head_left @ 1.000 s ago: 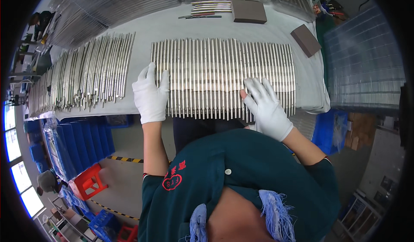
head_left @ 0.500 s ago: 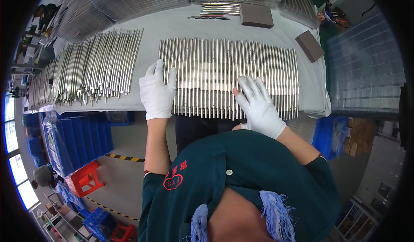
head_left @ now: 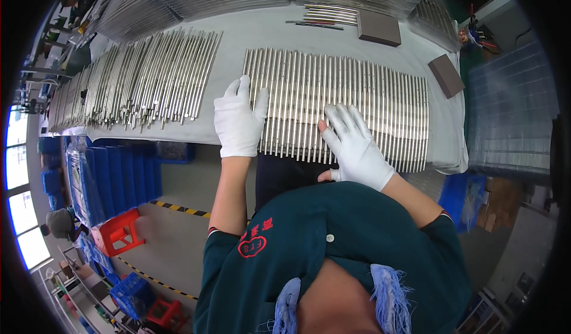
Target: Organizing and bundling thin metal rods using rubber bands on a factory floor.
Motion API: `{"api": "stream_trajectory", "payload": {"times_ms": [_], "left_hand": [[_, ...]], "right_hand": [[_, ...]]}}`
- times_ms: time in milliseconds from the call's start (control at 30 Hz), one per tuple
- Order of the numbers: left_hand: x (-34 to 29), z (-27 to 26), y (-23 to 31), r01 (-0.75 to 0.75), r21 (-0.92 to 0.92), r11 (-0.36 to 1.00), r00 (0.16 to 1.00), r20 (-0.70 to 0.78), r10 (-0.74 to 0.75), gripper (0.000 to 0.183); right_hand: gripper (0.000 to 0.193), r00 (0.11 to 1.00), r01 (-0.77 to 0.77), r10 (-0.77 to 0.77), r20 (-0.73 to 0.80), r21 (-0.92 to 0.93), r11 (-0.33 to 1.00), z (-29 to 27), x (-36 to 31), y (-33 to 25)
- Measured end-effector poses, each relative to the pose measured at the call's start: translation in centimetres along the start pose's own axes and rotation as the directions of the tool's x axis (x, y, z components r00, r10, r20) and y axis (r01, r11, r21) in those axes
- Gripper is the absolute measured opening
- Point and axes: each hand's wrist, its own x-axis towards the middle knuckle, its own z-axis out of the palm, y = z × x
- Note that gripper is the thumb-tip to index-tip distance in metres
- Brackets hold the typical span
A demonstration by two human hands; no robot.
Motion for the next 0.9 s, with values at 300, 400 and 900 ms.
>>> {"api": "stream_trajectory", "payload": {"times_ms": [300,400,900], "left_hand": [[-0.2,0.2,-0.2,-0.016,-0.005,1.0,1.0,-0.004,0.016,0.042],[-0.2,0.1,0.0,-0.007,0.015,1.0,1.0,0.001,0.007,0.042],[-0.2,0.2,-0.5,-0.016,0.018,1.0,0.999,0.049,0.015,0.042]], "right_hand": [[0.08,1.0,0.011,-0.011,0.005,-0.004,1.0,0.3,1.3,-0.7],[0.078,1.0,0.005,-0.005,0.0,0.009,1.0,0.3,1.3,-0.8],[0.096,0.996,-0.087,0.089,0.022,-0.063,0.994,-2.2,-6.4,3.3]]}}
